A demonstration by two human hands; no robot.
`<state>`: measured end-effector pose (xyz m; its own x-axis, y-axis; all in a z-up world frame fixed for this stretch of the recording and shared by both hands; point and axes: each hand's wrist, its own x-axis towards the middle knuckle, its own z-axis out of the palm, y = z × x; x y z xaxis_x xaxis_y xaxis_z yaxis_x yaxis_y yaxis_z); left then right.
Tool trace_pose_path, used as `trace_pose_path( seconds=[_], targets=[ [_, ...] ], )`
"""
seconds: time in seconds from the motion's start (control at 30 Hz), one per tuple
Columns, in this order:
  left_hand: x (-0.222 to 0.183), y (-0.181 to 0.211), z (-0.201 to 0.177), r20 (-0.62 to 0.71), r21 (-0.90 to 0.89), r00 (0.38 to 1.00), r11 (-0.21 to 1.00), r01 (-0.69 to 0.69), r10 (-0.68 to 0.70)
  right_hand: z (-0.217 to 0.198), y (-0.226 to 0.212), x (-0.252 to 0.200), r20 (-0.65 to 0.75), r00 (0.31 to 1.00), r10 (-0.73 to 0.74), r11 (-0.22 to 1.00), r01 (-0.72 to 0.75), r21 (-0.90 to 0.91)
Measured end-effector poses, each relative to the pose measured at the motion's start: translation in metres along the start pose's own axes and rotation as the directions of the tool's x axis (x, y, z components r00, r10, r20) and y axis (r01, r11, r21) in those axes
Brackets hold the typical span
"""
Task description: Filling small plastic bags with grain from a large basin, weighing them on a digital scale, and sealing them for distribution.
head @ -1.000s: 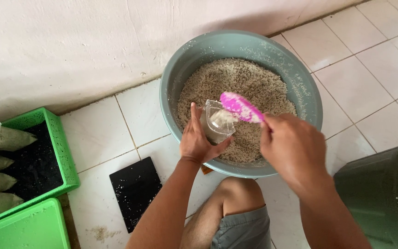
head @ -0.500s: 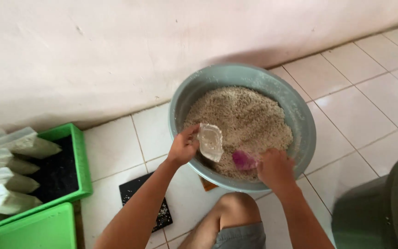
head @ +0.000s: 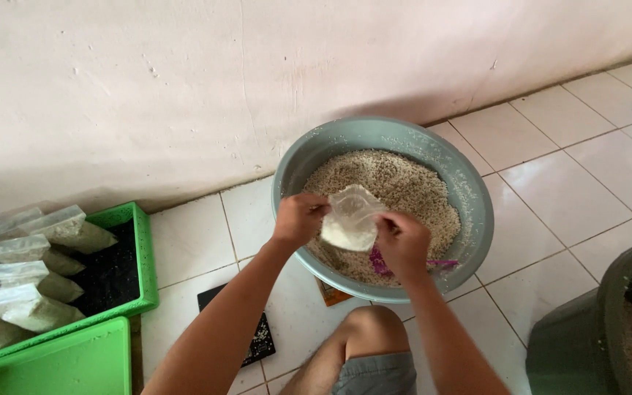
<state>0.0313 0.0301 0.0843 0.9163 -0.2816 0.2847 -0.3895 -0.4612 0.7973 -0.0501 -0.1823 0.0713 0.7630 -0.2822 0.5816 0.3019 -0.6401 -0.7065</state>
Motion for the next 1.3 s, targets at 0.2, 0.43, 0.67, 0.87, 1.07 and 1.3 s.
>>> trace_pose_path(
  seconds=[0.2, 0.43, 0.67, 0.87, 1.07, 1.3],
  targets=[
    [0.010, 0.014, 0.020, -0.028, -0.006, 0.996, 0.996, 0.083, -0.084, -0.035, -0.016, 0.039, 0.069, 0.991, -0.117, 0.991, 0.120, -0.050],
    [-0.003, 0.032, 0.021, -0.008, -0.092, 1.000, 0.996, 0.016, -0.017, -0.052, -0.031, 0.039, 0.134, 0.985, -0.108, 0.994, 0.104, 0.037],
    [-0.015, 0.053, -0.004, 0.002, -0.117, 0.994, 0.988, 0.104, -0.105, -0.063, -0.049, 0.038, 0.159, 0.987, -0.031, 0.997, 0.020, 0.073],
    [-0.040, 0.095, -0.063, -0.065, -0.188, 0.995, 0.981, 0.056, -0.069, -0.057, -0.080, 0.039, 0.141, 0.987, -0.082, 0.990, 0.064, 0.125],
    [-0.095, 0.083, -0.135, -0.206, -0.067, 0.977, 0.997, 0.040, -0.053, -0.018, -0.143, 0.020, 0.241, 0.956, -0.170, 0.961, 0.107, 0.254],
    [-0.217, -0.001, -0.157, -0.364, 0.010, 0.903, 0.969, 0.247, -0.226, 0.079, -0.142, -0.073, 0.447, 0.864, -0.234, 0.935, 0.074, 0.346]
  ],
)
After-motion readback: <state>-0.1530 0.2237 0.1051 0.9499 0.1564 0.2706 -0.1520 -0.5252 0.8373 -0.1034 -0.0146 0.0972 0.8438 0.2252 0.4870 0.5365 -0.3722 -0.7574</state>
